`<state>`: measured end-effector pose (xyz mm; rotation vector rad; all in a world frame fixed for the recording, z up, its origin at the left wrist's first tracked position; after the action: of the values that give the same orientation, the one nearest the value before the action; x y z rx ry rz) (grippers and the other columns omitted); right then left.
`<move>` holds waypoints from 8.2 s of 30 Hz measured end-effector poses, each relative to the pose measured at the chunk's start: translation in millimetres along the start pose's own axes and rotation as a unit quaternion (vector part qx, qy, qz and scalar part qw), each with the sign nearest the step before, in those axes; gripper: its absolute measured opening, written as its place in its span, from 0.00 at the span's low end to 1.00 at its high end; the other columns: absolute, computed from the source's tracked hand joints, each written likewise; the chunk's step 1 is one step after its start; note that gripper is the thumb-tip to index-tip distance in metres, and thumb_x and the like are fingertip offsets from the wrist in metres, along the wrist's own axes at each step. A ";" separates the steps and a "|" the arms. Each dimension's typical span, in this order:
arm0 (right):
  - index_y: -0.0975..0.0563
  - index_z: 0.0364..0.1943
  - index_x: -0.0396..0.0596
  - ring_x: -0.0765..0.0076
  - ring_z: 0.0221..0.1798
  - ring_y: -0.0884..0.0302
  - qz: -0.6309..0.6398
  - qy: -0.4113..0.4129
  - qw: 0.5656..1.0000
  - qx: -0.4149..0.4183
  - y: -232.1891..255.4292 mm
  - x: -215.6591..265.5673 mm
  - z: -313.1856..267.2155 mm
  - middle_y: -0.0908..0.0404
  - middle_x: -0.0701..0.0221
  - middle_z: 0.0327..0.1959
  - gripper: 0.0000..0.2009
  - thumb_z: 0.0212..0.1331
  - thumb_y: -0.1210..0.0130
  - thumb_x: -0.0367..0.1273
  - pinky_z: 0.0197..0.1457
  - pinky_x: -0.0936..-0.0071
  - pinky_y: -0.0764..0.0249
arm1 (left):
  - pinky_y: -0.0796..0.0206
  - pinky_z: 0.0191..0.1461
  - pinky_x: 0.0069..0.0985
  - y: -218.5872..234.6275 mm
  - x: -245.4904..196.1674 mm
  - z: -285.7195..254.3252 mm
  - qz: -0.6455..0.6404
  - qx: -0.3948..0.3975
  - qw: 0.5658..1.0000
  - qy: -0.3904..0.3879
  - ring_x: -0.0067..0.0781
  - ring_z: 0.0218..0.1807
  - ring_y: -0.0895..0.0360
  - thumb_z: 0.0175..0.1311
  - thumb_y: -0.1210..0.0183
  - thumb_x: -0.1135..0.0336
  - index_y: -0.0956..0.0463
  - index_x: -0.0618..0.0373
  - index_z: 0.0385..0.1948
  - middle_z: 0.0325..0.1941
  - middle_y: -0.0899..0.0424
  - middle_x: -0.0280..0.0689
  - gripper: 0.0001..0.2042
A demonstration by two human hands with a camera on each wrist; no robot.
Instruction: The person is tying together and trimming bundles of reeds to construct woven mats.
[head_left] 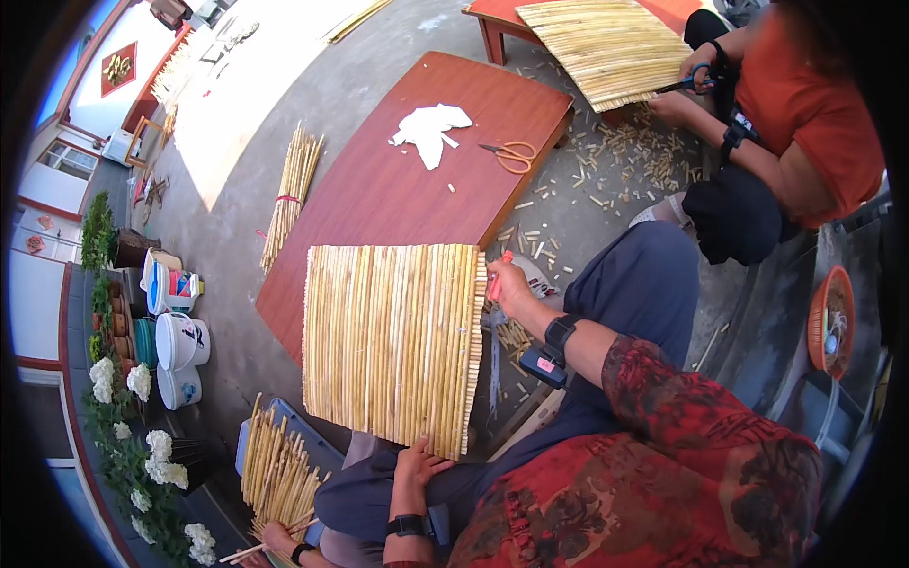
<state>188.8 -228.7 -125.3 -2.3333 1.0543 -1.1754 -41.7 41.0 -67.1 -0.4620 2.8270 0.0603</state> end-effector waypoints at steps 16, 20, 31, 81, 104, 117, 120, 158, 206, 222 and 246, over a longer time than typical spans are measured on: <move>0.26 0.26 0.43 0.72 0.24 0.29 -0.436 0.142 0.882 -0.112 8.4 41.5 -46.7 0.26 0.66 0.21 0.17 0.46 0.47 0.45 0.27 0.71 0.36 | 0.30 0.34 0.22 -96.7 -93.5 -45.2 0.252 0.152 0.915 -0.275 0.31 0.34 0.23 0.62 0.54 0.62 0.32 0.66 0.41 0.32 0.23 0.43 0.15; 0.26 0.29 0.41 0.63 0.29 0.27 -0.489 0.094 0.864 -0.076 2.0 46.4 -92.8 0.25 0.62 0.24 0.23 0.51 0.56 0.51 0.36 0.68 0.34 | 0.30 0.38 0.26 -175.6 -106.5 -18.7 0.152 0.211 0.924 -0.282 0.31 0.36 0.24 0.61 0.51 0.58 0.34 0.65 0.44 0.37 0.25 0.42 0.18; 0.26 0.33 0.40 0.47 0.41 0.29 -0.536 0.154 0.829 -0.027 29.2 16.5 -65.6 0.25 0.51 0.35 0.24 0.55 0.65 0.47 0.44 0.59 0.35 | 0.31 0.22 0.18 -221.9 -105.3 23.6 0.167 0.253 0.905 -0.299 0.22 0.21 0.27 0.59 0.51 0.65 0.29 0.61 0.39 0.22 0.25 0.34 0.11; 0.32 0.45 0.35 0.49 0.45 0.31 -0.623 0.086 0.778 -0.002 21.0 12.1 -33.0 0.29 0.49 0.41 0.31 0.45 0.49 0.51 0.51 0.65 0.37 | 0.30 0.44 0.26 -217.4 -116.0 44.5 0.116 0.338 0.913 -0.198 0.32 0.43 0.27 0.62 0.59 0.74 0.35 0.64 0.48 0.43 0.27 0.40 0.13; 0.32 0.43 0.37 0.50 0.49 0.33 -0.733 0.064 0.670 -0.099 -3.1 24.6 -42.9 0.31 0.54 0.44 0.23 0.41 0.46 0.37 0.51 0.63 0.35 | 0.38 0.51 0.34 -189.9 -166.8 45.0 0.476 -0.076 0.670 -0.564 0.38 0.52 0.32 0.58 0.56 0.72 0.32 0.60 0.45 0.46 0.27 0.43 0.13; 0.29 0.33 0.41 0.51 0.40 0.27 -0.712 0.186 0.668 -0.111 6.0 21.9 -42.0 0.27 0.57 0.34 0.15 0.44 0.47 0.37 0.43 0.59 0.32 | 0.80 0.65 0.50 -214.3 -168.3 73.2 0.607 -0.168 0.474 -0.615 0.39 0.68 0.63 0.59 0.56 0.55 0.50 0.55 0.60 0.66 0.55 0.41 0.28; 0.29 0.32 0.42 0.52 0.40 0.28 -0.713 0.181 0.666 -0.125 6.3 22.5 -42.1 0.27 0.58 0.35 0.14 0.45 0.47 0.37 0.42 0.60 0.33 | 0.80 0.65 0.50 -215.0 -168.2 73.4 0.618 -0.176 0.468 -0.607 0.38 0.69 0.64 0.59 0.56 0.55 0.51 0.55 0.61 0.67 0.56 0.41 0.28; 0.26 0.34 0.42 0.53 0.41 0.27 -0.703 0.221 0.674 -0.059 -29.6 113.5 12.4 0.24 0.57 0.36 0.17 0.39 0.47 0.39 0.44 0.63 0.32 | 0.68 0.63 0.54 -188.5 -134.4 44.6 0.634 -0.167 0.504 -0.562 0.44 0.67 0.62 0.47 0.40 0.57 0.46 0.57 0.57 0.66 0.56 0.44 0.35; 0.22 0.26 0.46 0.53 0.35 0.25 -0.862 0.156 0.434 0.210 -58.8 60.6 31.6 0.22 0.60 0.26 0.09 0.46 0.51 0.34 0.38 0.64 0.30 | 0.62 0.61 0.55 -119.8 -57.7 -0.9 0.622 -0.255 0.490 -0.555 0.60 0.64 0.56 0.44 0.52 0.75 0.46 0.66 0.56 0.64 0.51 0.50 0.30; 0.22 0.24 0.44 0.67 0.24 0.28 -0.669 0.127 0.635 0.365 -86.0 109.2 -13.7 0.23 0.65 0.21 0.12 0.43 0.49 0.38 0.32 0.72 0.32 | 0.61 0.61 0.54 -81.9 -71.9 -43.4 0.647 -0.159 0.425 -0.612 0.58 0.64 0.54 0.52 0.56 0.75 0.44 0.65 0.55 0.64 0.49 0.44 0.24; 0.26 0.30 0.43 0.83 0.17 0.36 -0.389 -0.143 0.855 0.312 -118.5 43.2 -26.5 0.28 0.75 0.18 0.13 0.48 0.42 0.38 0.14 0.86 0.48 | 0.55 0.60 0.49 -40.6 -93.8 -98.3 0.469 -0.461 0.416 -0.629 0.42 0.62 0.44 0.50 0.51 0.80 0.35 0.55 0.50 0.57 0.37 0.41 0.21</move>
<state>240.4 -179.5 -18.0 -2.2745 -0.4111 -1.1044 30.9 22.9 53.4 0.7949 0.8963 1.4538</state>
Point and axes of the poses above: each hand's wrist, its own z-axis towards the middle knuckle, its own y-axis out of the back of the hand, x = y × z, the point moved 1 cm from there along z, towards the middle knuckle
